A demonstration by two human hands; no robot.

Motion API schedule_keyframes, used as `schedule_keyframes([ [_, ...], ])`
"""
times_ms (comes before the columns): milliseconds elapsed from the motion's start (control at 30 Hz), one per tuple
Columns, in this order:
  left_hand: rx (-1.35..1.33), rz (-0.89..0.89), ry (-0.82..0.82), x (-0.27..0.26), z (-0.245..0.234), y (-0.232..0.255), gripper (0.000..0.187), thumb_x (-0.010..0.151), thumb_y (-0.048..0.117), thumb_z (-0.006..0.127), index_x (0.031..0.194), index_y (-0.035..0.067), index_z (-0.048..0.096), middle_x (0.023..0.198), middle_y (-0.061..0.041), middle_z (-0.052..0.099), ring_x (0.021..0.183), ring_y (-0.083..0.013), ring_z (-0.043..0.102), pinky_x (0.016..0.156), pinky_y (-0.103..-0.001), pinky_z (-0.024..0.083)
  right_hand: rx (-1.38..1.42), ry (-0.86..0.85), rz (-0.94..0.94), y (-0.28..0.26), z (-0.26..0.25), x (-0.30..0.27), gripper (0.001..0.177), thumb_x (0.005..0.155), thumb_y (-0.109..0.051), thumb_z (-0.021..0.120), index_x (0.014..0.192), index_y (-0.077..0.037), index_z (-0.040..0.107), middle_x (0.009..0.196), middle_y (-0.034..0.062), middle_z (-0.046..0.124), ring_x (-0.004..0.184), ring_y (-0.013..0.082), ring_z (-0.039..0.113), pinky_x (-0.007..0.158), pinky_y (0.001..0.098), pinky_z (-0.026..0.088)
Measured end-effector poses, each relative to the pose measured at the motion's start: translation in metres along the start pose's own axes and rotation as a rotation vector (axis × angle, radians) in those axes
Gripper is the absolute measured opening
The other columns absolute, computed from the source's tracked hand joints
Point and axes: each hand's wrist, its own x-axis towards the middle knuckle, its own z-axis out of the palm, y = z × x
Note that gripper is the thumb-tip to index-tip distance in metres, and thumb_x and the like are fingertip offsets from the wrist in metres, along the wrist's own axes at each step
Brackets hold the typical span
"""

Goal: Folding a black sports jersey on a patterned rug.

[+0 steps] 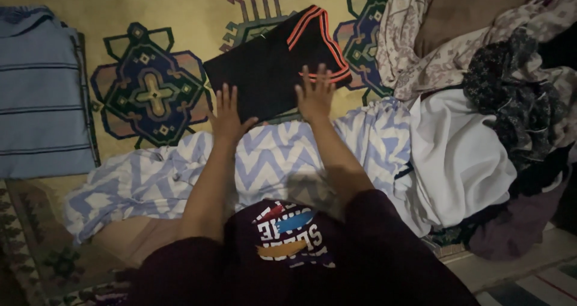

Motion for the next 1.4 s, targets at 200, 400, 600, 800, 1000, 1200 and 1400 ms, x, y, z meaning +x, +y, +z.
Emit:
schedule_keyframes([
  [200,0.023,0.01,0.018,-0.002,-0.001,-0.004,0.116,0.08,0.079,0.063,0.166,0.022,0.012,0.173,-0.003,0.003,0.158,-0.0277,0.008,0.113,-0.073,0.021,0.238,0.064,0.48,0.023,-0.008,0.014,0.06,0.113,-0.044,0.037,0.167,-0.03,0.017,0.175,0.0131,0.003,0.161,0.0349,0.008,0.122,0.0642,0.01],
  [400,-0.268,0.066,0.429,0.013,0.013,-0.014,0.05,0.104,0.04,0.068,0.144,0.015,0.052,0.152,-0.008,0.05,0.142,-0.0311,0.05,0.119,-0.058,0.037,0.315,0.44,0.241,-0.013,-0.047,0.026,0.051,0.111,-0.034,0.046,0.159,-0.018,0.041,0.175,0.0157,0.018,0.163,0.0342,0.019,0.121,0.0545,0.026],
  [600,-0.385,-0.114,0.422,0.076,-0.043,-0.017,0.049,0.097,0.018,0.068,0.143,0.008,0.056,0.147,-0.014,0.053,0.129,-0.0374,0.052,0.106,-0.061,0.034,0.231,0.206,-0.215,-0.031,-0.038,0.061,0.058,0.111,-0.032,0.051,0.165,-0.016,0.036,0.173,0.0129,0.027,0.159,0.0349,0.026,0.126,0.0555,0.026],
  [800,-0.052,-0.091,0.229,0.099,-0.044,-0.036,0.052,0.088,0.029,0.079,0.133,0.01,0.061,0.131,-0.012,0.057,0.122,-0.0365,0.055,0.11,-0.067,0.027,0.095,0.244,0.054,-0.012,-0.018,0.067,0.066,0.106,-0.04,0.053,0.162,-0.01,0.035,0.168,0.0198,0.029,0.155,0.0395,0.027,0.122,0.0556,0.026],
  [1000,-0.468,0.218,0.261,0.115,-0.05,-0.063,0.03,0.084,0.023,0.083,0.106,0.008,0.069,0.125,-0.011,0.062,0.117,-0.0374,0.062,0.098,-0.051,0.047,0.107,0.245,0.072,-0.015,-0.02,0.067,0.065,0.106,-0.038,0.054,0.161,-0.01,0.037,0.167,0.0196,0.031,0.155,0.0383,0.027,0.124,0.0545,0.025],
  [1200,-0.513,0.101,0.179,0.124,-0.063,-0.072,0.031,0.093,0.027,0.079,0.111,0.004,0.07,0.113,-0.018,0.07,0.105,-0.0382,0.067,0.092,-0.045,0.053,0.116,0.265,0.067,-0.014,-0.015,0.068,0.065,0.105,-0.038,0.054,0.162,-0.012,0.037,0.168,0.0178,0.03,0.156,0.0369,0.026,0.125,0.0541,0.024],
  [1400,-0.388,-0.019,0.095,0.135,-0.058,-0.085,0.026,0.097,0.031,0.071,0.108,0.008,0.077,0.108,-0.017,0.073,0.103,-0.0355,0.07,0.094,-0.045,0.053,0.124,0.252,0.088,-0.011,-0.009,0.068,0.06,0.108,-0.036,0.052,0.162,-0.016,0.037,0.17,0.0156,0.029,0.158,0.0356,0.026,0.125,0.0534,0.024],
])
